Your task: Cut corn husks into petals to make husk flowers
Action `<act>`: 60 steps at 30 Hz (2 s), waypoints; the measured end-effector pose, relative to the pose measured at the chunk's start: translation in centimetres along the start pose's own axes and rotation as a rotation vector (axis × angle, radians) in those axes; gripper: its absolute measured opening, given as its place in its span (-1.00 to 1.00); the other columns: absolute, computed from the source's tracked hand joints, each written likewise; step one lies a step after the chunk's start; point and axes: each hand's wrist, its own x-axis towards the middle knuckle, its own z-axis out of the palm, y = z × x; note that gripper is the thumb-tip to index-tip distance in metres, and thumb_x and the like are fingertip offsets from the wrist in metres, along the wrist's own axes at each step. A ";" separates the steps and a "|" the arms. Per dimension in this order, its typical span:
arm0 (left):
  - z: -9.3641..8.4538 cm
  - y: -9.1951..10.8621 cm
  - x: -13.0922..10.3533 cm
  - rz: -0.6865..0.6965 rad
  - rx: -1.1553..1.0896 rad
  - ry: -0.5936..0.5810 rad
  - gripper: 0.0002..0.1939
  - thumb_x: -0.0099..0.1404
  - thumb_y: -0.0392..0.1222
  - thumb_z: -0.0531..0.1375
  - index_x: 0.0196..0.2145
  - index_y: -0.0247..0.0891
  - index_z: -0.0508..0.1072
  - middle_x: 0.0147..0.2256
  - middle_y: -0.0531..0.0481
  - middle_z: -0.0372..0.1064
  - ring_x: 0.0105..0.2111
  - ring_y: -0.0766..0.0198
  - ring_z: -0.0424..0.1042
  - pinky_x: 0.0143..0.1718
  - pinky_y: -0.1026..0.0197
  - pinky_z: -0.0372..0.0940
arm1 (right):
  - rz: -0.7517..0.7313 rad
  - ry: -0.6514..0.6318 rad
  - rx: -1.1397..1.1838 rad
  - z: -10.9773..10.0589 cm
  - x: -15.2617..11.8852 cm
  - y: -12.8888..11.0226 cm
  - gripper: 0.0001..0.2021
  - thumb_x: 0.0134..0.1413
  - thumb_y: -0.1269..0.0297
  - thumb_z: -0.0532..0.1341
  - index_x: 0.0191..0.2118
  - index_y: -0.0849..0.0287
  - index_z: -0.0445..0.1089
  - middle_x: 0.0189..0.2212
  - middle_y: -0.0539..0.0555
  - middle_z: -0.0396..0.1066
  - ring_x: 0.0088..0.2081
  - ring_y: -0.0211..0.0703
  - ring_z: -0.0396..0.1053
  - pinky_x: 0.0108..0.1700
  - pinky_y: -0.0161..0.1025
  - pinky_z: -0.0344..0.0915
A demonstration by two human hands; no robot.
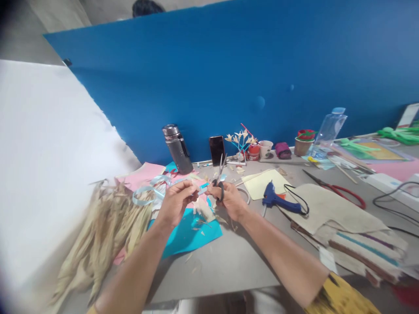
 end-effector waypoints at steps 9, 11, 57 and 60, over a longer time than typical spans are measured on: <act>1.0 -1.1 -0.2 -0.065 0.033 -0.029 -0.82 -0.01 -0.16 0.39 -0.54 -0.32 0.50 -0.57 0.05 0.35 -0.56 0.41 0.28 -0.47 0.31 0.19 | -0.061 0.021 -0.069 1.0 -0.8 -0.8 -0.62 -0.33 0.18 0.48 -0.36 0.20 0.39 -0.58 -0.12 0.23 -0.53 -0.34 0.10 -0.47 -0.33 0.04; 1.0 -1.4 -0.2 -0.122 -0.044 -0.056 -0.78 0.01 -0.12 0.39 -0.52 -0.31 0.50 -0.54 0.05 0.35 -0.54 0.39 0.31 -0.45 0.30 0.22 | -0.064 0.044 -0.090 1.0 -0.8 -0.6 -0.62 -0.34 0.19 0.48 -0.36 0.21 0.38 -0.59 -0.12 0.23 -0.55 -0.35 0.09 -0.49 -0.34 0.03; -0.1 -1.5 0.2 0.167 0.020 0.040 -0.90 0.20 -0.26 0.19 -0.47 -0.25 0.40 -0.54 0.06 0.37 -0.52 0.32 0.38 -0.36 0.22 0.29 | 0.018 -0.420 -0.409 -0.5 -0.8 0.7 -0.40 -0.05 -0.33 0.26 -0.53 0.23 0.41 -0.63 0.02 0.29 -0.56 -0.28 0.15 -0.50 -0.29 0.00; -0.2 -1.7 0.4 0.153 0.011 0.046 -0.90 0.17 -0.27 0.19 -0.50 -0.25 0.37 -0.56 0.07 0.36 -0.54 0.31 0.38 -0.39 0.22 0.29 | 0.017 -0.427 -0.404 -0.6 -0.7 0.9 -0.41 -0.04 -0.30 0.28 -0.55 0.24 0.40 -0.64 0.02 0.28 -0.57 -0.30 0.14 -0.51 -0.30 -0.01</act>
